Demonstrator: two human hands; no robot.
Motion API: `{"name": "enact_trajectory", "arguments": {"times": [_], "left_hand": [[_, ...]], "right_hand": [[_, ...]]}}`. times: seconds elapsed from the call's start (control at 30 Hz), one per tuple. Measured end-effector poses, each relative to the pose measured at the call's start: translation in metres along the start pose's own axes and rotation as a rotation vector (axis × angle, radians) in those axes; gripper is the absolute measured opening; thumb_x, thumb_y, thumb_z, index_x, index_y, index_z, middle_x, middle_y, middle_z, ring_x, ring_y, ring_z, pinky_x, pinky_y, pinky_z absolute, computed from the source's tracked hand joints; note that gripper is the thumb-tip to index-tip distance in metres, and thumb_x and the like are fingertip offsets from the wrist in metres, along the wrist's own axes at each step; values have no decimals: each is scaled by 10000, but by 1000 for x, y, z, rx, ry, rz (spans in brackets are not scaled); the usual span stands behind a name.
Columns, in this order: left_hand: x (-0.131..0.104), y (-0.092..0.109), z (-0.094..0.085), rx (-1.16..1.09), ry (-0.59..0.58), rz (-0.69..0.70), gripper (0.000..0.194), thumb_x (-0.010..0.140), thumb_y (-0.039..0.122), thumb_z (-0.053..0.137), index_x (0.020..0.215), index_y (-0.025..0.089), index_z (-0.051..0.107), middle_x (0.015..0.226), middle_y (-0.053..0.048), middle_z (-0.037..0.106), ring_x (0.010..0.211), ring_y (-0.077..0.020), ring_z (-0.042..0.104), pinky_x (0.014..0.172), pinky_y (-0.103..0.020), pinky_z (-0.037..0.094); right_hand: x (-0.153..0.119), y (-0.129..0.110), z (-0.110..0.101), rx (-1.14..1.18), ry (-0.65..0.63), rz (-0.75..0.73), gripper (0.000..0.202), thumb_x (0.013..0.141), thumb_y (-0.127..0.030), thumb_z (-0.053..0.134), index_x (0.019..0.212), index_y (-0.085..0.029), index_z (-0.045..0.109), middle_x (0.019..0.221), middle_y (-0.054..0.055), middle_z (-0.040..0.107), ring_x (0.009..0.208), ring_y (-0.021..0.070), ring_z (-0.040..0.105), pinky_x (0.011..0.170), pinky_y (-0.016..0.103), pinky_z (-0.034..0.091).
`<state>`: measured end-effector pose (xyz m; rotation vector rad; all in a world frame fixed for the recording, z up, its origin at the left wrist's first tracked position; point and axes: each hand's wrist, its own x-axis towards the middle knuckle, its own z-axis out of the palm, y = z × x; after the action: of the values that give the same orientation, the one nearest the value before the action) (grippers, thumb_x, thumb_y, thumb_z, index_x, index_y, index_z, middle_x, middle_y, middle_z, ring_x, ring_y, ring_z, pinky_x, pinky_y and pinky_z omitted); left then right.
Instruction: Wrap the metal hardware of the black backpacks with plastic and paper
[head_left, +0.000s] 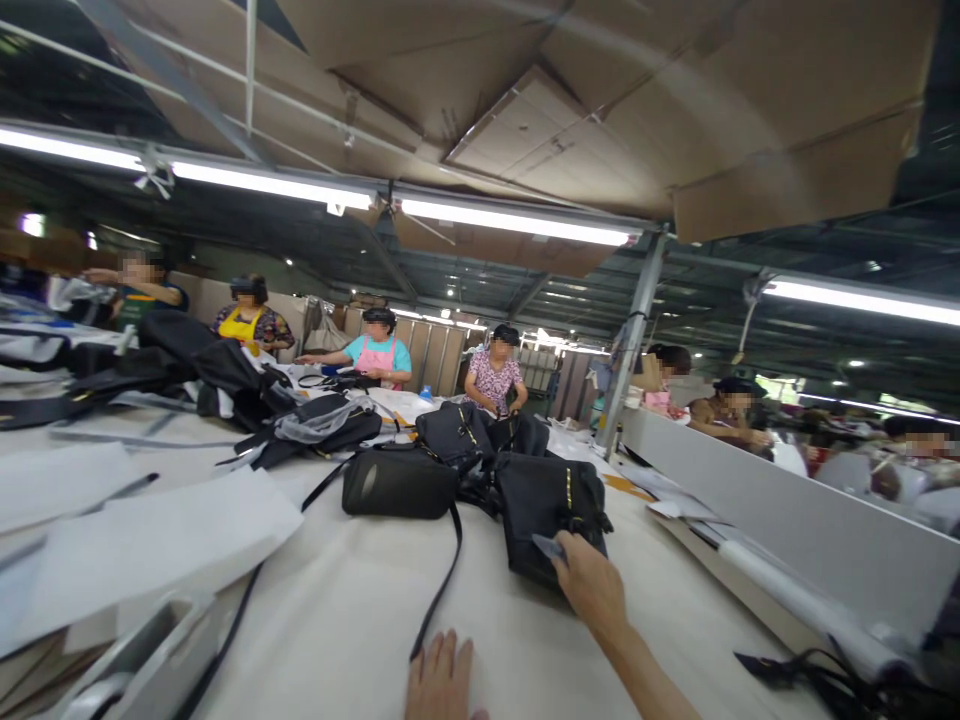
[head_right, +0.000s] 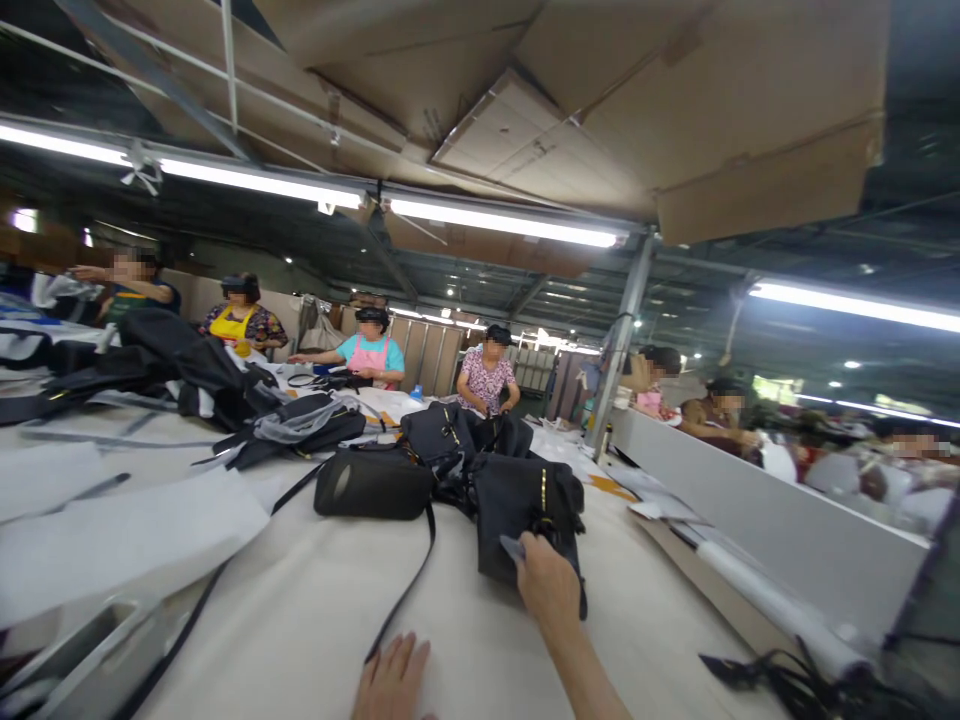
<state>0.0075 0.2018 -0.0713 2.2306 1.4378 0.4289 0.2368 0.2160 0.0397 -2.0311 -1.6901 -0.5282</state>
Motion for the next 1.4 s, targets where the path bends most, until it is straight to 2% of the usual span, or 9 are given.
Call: {"name": "enact_trajectory", "arguments": {"times": [0.23,0.33,0.5,0.6,0.7,0.8,1.0,1.2,1.4], "left_hand": [[-23,15,-21,-269,338,95,907,747,161,503,1537,73,64,1610,-183,-73,1477,-287,167,1155,-391,260],[-26,21,-44,-309,463,333,941,750,216,578,1538,126,72,1618,-184,-34,1490,-304,49,1175,-465,210],[-47,28,-94,-173,503,655,929,703,198,644,1511,112,194,1588,-220,176,1475,-344,138,1187,-547,111],[-68,31,-114,-239,526,668,771,734,245,648,1437,144,349,1490,-193,407,1385,-339,362,1172,-556,163],[-88,35,-123,-431,461,613,409,793,249,590,1199,206,564,1182,-92,657,1093,-269,600,1022,-449,413],[-100,38,-129,-557,446,530,160,828,234,525,942,203,634,926,-49,674,890,-228,617,810,-336,480],[-103,40,-134,-810,472,511,165,843,302,528,879,179,633,833,-32,644,816,-214,572,737,-295,457],[-97,32,-133,-987,438,429,213,769,296,614,927,166,674,907,-39,695,856,-228,579,766,-293,454],[-84,31,-136,-1107,410,367,298,780,357,633,1009,173,685,1003,-51,712,1003,-268,601,821,-308,471]], "right_hand": [[9,-26,-126,92,7,-114,204,888,-254,488,978,-224,669,927,50,703,883,232,637,716,292,402],[-9,-44,-162,212,-83,-242,202,845,-193,507,907,-238,694,893,9,717,878,199,634,744,271,399],[-32,-65,-196,462,-186,-328,209,800,-184,507,860,-216,704,781,-21,695,756,152,614,694,234,417],[-38,-72,-206,561,-209,-291,179,773,-224,541,846,-197,703,672,-26,639,642,144,558,595,232,396],[-42,-83,-212,615,-232,-272,146,723,-207,576,808,-197,693,647,-34,614,614,135,532,572,230,386],[-48,-96,-217,622,-231,-267,132,695,-185,590,783,-205,686,648,-37,613,615,134,528,569,231,376],[-65,-105,-228,563,-185,-264,105,716,-219,633,797,-229,699,636,-39,603,603,141,517,562,247,332],[-83,-86,-218,462,-35,-259,386,779,-262,577,1158,-230,639,1040,50,661,686,158,574,684,302,423],[-115,-55,-193,509,139,110,315,831,-516,514,850,-220,622,866,54,662,718,212,617,684,360,454]]}}
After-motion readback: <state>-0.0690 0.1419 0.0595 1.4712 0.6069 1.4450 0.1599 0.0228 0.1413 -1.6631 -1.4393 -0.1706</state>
